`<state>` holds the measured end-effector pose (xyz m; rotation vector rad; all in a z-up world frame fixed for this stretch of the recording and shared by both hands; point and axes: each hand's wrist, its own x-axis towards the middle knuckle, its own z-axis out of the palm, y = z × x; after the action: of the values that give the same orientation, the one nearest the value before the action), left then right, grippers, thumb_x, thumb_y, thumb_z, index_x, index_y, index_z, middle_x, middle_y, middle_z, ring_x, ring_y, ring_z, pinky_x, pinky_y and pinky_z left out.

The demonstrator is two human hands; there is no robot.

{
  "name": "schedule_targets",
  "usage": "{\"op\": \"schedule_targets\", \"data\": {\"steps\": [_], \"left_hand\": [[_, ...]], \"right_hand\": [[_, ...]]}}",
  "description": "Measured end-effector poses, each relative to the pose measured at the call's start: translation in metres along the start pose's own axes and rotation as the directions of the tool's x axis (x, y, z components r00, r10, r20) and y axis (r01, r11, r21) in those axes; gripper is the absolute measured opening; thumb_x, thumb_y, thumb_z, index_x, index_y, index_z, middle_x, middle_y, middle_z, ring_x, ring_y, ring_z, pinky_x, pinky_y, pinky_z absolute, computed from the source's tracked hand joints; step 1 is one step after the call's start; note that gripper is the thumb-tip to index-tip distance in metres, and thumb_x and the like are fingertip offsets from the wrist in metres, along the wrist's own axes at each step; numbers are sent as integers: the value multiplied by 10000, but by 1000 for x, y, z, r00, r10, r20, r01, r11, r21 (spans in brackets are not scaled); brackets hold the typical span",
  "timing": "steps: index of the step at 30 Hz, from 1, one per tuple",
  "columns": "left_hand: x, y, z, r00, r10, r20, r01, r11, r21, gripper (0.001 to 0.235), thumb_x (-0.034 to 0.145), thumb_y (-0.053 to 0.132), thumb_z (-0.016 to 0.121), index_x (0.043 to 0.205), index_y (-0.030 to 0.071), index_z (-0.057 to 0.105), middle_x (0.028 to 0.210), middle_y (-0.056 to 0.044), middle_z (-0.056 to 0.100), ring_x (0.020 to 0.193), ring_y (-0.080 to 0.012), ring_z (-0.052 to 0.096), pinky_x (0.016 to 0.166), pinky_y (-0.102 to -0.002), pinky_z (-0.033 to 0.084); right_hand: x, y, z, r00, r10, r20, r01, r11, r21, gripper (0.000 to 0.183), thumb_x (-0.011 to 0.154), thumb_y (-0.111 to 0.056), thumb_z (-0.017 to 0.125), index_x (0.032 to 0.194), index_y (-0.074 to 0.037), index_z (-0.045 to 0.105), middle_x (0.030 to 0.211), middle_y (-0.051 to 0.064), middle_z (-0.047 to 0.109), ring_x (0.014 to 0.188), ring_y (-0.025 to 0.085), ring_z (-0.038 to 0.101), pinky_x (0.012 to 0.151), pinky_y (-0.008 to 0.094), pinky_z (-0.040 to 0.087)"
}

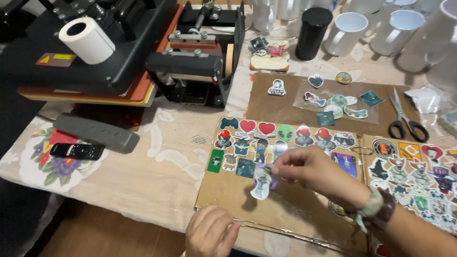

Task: Organizing stickers by peeling their backings and placing them into a binder

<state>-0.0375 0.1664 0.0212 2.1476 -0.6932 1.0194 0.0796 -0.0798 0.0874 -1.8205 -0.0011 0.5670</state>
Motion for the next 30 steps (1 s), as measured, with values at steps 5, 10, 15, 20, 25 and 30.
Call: {"op": "schedule_targets", "data": {"steps": [5,10,15,20,25,30], "left_hand": [[-44,-28,-11,999,-35,-2,34,956,292,306,932,349,638,972,48,672,1056,-167,683,958,-343,680,880,-450,573],[-71,-39,-8,979,-200,47,169,913,370,616,895,410,709,1320,1,528,1368,-213,585,1240,-362,616,1061,-473,509],[-64,-40,-7,983,-173,59,145,934,326,513,933,363,649,1251,-32,578,1292,-213,634,1214,-363,644,1035,-444,534],[-63,-38,-9,973,-207,102,166,934,317,463,946,349,606,1215,-29,613,1246,-200,642,1193,-370,642,1018,-442,536],[-62,-39,-10,971,-202,129,147,927,346,470,973,376,542,1217,-15,637,1264,-201,616,1189,-371,632,999,-438,532],[-65,-40,-10,970,-203,136,141,920,367,479,963,377,562,1239,-11,627,1295,-196,609,1214,-358,626,1010,-423,523]], "right_hand": [[63,18,70,985,-84,153,79,996,35,59,815,-93,841,817,-54,797,689,56,763,583,128,669,574,243,549],[76,19,110,989,-88,117,89,996,-3,134,850,-103,833,748,-64,757,600,42,709,524,96,601,542,228,484],[82,23,117,990,-54,128,47,997,61,127,861,-46,815,765,-35,732,598,44,679,509,123,633,508,248,513],[82,22,118,989,-34,143,29,999,33,118,864,-42,804,771,-35,733,623,45,683,526,136,634,501,259,520],[79,18,121,990,-61,123,73,993,-96,132,858,-82,810,746,-78,740,612,7,683,541,88,607,521,236,509],[68,6,123,994,-104,39,110,956,-272,142,838,-185,797,709,-154,748,598,-53,696,560,54,608,615,225,486]]}}
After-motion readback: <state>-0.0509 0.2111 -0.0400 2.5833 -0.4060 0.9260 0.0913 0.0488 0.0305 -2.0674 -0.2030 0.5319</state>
